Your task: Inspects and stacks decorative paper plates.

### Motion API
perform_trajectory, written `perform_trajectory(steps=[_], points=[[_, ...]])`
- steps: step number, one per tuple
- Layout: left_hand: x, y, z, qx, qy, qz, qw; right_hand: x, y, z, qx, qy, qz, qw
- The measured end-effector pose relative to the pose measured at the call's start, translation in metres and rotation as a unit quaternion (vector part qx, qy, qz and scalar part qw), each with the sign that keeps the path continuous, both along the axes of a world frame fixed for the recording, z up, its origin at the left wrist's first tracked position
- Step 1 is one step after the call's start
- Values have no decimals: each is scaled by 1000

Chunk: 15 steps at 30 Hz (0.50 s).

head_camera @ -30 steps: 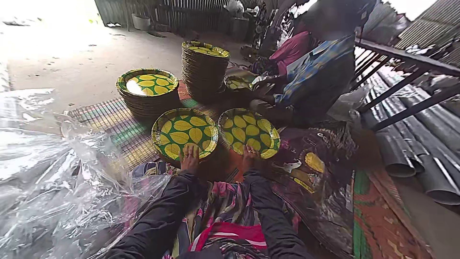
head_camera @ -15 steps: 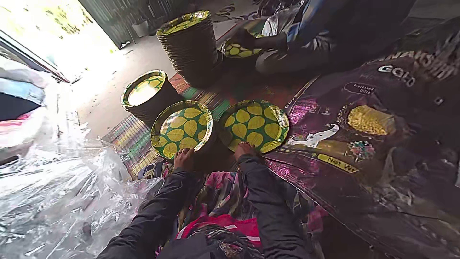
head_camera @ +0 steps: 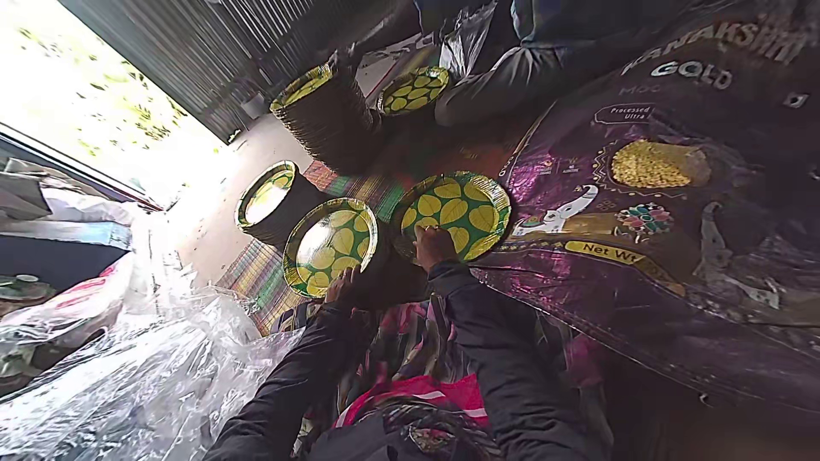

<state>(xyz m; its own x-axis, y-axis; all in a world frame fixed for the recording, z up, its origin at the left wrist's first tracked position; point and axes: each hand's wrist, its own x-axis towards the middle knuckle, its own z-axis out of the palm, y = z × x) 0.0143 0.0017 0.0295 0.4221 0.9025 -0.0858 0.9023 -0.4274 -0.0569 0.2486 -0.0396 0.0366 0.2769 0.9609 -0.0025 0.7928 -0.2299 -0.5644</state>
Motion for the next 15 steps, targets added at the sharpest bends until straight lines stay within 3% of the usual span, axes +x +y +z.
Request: perform_trajectory(steps=[4,7,10,12,13,15], points=[[3,8,0,-39,69,65,995,-17,-2,-2,-8,-27,44,999],[11,1,27,-37,110,18,993,-31,-6,-1,77,-45,50,995],[27,-17,67,16,77,-78,994,-37,-7,11,203,-84,104,970],[42,-37,105,11,83,-131,988,-36,-24,46,152,-64,186,969],[42,-40,111,65,68,-185,978,-36,-32,58,127,-55,208,968],[34,-29,104,232,-5,-318,919,-40,-29,39,226,-105,177,952]])
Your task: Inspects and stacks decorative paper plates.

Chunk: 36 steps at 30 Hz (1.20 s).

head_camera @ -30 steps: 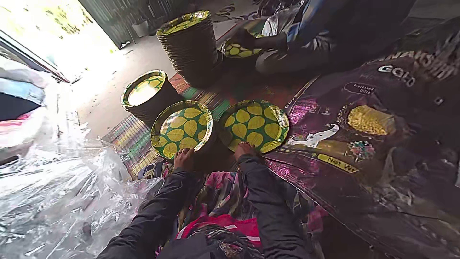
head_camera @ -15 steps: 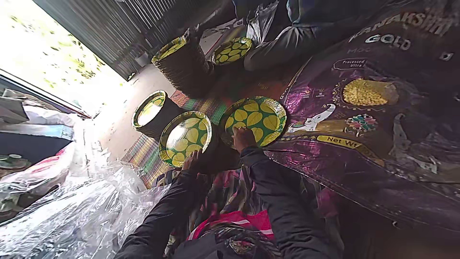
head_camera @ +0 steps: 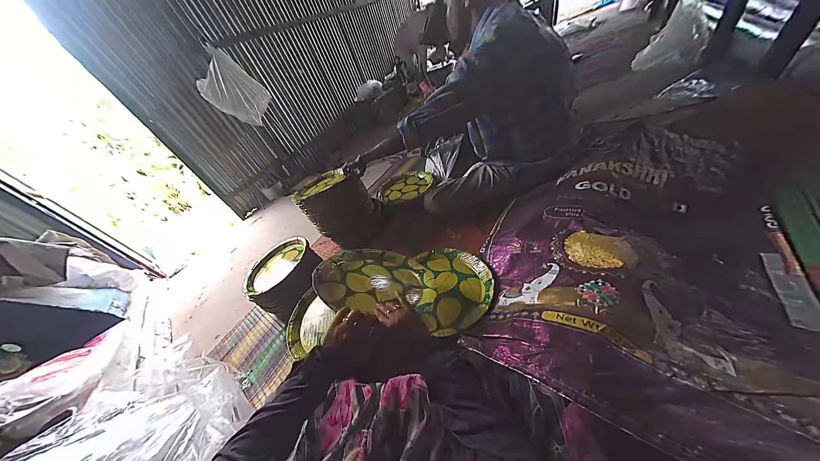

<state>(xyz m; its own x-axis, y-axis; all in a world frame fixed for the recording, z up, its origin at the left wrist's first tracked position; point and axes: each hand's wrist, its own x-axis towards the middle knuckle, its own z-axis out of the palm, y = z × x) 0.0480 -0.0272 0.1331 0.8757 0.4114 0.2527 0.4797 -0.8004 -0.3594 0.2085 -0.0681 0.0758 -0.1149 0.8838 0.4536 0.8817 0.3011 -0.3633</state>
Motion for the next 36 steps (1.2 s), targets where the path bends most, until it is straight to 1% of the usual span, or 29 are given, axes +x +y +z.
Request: perform_trajectory(steps=[1,2,3,4,5,6,7,8,9,10,11,12,13,14,15,18,21,24,25,26,27,28,29,30,31,32,33,35,36], points=[[-6,16,-9,98,-43,-80,991,0,3,-11,45,10,-34,998],[-8,28,-14,163,-86,-116,976,0,4,-15,102,18,-86,991],[-7,32,-16,193,-135,-118,965,2,5,-16,146,25,-142,979],[-2,27,-13,186,-181,-101,960,7,11,-24,212,17,-197,957],[0,22,-14,164,-213,-71,960,15,15,-29,215,21,-228,949],[0,21,-17,130,-234,-34,963,23,17,-34,172,36,-243,954],[-2,21,-23,83,-239,10,967,31,19,-41,97,54,-254,961],[-5,18,-31,20,-227,71,971,38,20,-49,-2,76,-258,963],[-8,16,-38,-55,-195,145,968,44,21,-57,-117,95,-258,954],[-9,16,-45,-129,-144,224,955,49,23,-66,-236,101,-255,932],[-11,18,-53,-196,-82,298,931,51,25,-76,-331,85,-248,907],[-14,24,-64,-244,-28,350,904,50,28,-87,-386,64,-239,888],[-18,30,-75,-276,8,383,881,47,30,-93,-416,56,-226,879],[-23,34,-86,-293,28,400,868,45,31,-93,-429,54,-214,876],[-28,37,-96,-297,36,404,864,43,31,-89,-442,45,-202,873],[-38,39,-105,-281,48,382,879,39,33,-86,-439,29,-176,881],[-45,42,-96,-311,18,363,878,33,31,-75,-432,42,-151,888],[-56,49,-88,-366,-19,335,868,22,31,-65,-389,46,-127,911],[-59,50,-85,-366,-18,326,871,17,30,-60,-347,49,-122,929],[-62,48,-83,-343,-19,313,886,11,28,-57,-285,54,-117,950],[-64,44,-84,-288,-26,285,914,4,27,-57,-201,54,-105,972],[-69,37,-86,-215,-58,221,950,-2,25,-56,-112,43,-85,989],[-72,30,-88,-139,-108,132,976,-8,24,-54,-39,29,-54,997],[-72,24,-87,-97,-152,52,982,-13,23,-51,24,6,-16,1000],[-70,16,-83,-73,-182,-3,981,-18,23,-50,64,-13,23,998],[-68,8,-79,-54,-196,-36,978,-22,23,-53,88,-11,56,994],[-66,2,-74,-34,-205,-51,977,-22,23,-55,81,-4,80,994],[-66,3,-69,52,-247,-56,966,-18,24,-64,150,-5,60,987],[-66,7,-68,99,-275,-54,955,-17,20,-58,185,5,32,982]])
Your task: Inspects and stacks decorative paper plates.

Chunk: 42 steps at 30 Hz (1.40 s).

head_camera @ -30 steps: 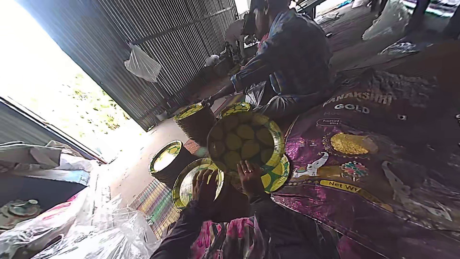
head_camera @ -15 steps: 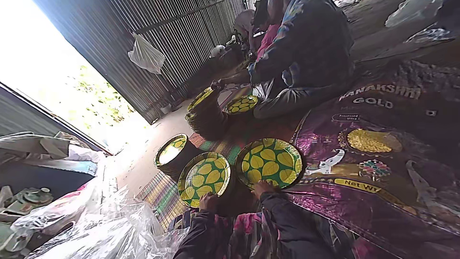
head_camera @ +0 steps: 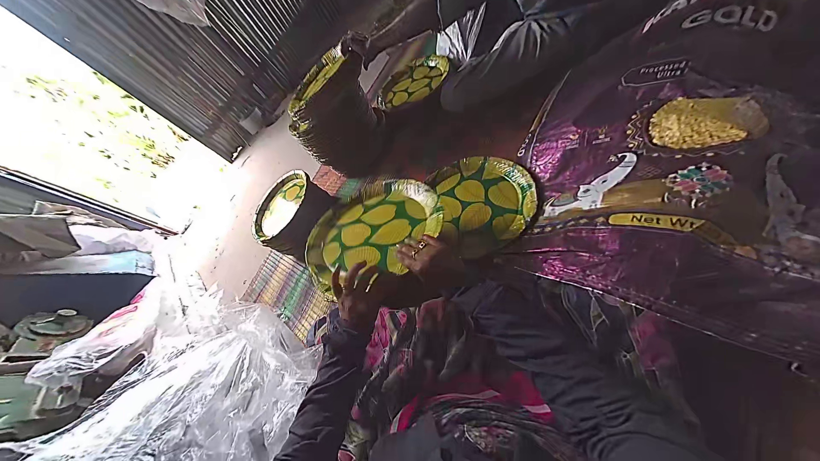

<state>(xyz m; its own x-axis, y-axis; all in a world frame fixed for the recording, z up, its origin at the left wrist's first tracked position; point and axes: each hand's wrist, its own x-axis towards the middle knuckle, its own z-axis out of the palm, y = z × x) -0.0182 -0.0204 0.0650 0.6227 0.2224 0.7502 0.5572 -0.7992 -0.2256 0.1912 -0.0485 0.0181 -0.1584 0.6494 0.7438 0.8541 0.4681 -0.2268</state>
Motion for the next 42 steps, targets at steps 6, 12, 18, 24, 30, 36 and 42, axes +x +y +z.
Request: perform_trajectory(steps=[6,12,18,24,30,36,42], points=[[17,10,-15,-167,-27,163,972,43,3,-5,-187,59,-259,946],[30,15,-40,-468,199,326,797,62,12,-36,-578,86,-250,772],[8,32,-46,-479,137,274,823,42,14,-17,-520,70,-179,832],[5,46,-51,-515,131,257,807,20,22,-9,-433,56,-97,895],[14,23,-54,-327,274,287,858,16,23,-18,-403,53,-80,910],[16,18,-37,-389,260,326,821,16,22,-19,-265,82,-91,956],[9,-1,-28,-138,135,119,974,3,18,-10,-96,-44,16,994]])
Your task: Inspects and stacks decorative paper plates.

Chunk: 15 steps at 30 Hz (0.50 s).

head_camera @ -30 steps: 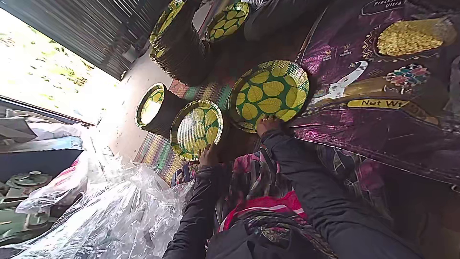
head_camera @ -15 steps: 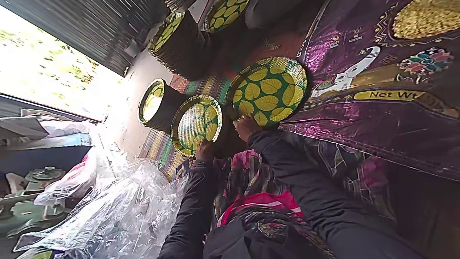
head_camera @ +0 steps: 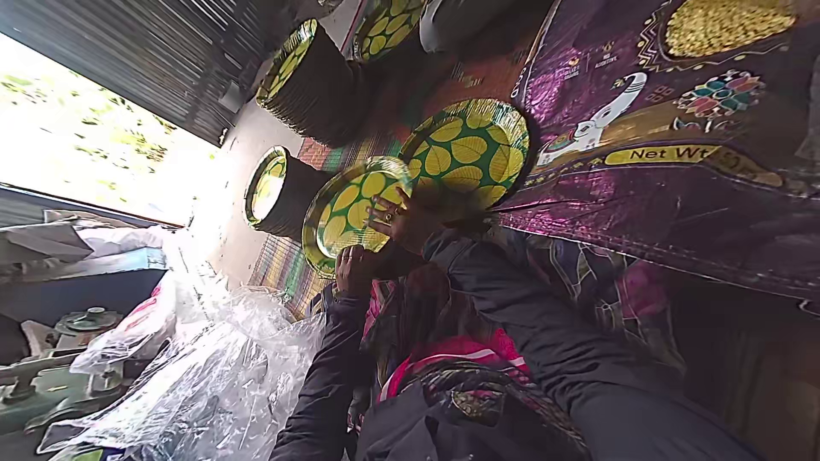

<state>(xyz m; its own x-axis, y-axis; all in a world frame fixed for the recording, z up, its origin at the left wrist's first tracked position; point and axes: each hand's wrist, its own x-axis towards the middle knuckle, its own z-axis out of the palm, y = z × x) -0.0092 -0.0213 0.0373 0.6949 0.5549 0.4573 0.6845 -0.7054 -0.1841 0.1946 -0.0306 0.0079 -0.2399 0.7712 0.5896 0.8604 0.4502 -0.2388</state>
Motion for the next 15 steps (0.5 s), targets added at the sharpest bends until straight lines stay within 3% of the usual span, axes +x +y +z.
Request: perform_trajectory(steps=[2,4,6,8,10,12,15], points=[[3,-1,7,95,-60,-44,993,-7,-4,-1,61,13,4,998],[7,4,15,127,-128,-38,983,-7,-11,2,110,27,-66,991],[12,8,19,106,-151,9,983,3,-12,8,109,35,-173,978],[17,7,16,4,-145,71,987,20,-6,8,61,45,-263,962],[20,10,8,-156,-64,158,973,42,-3,-1,-81,80,-291,950],[22,16,-11,-256,36,217,941,61,-5,-14,-287,109,-273,912],[15,16,-37,-274,43,237,931,64,-8,-39,-461,72,-242,851]])
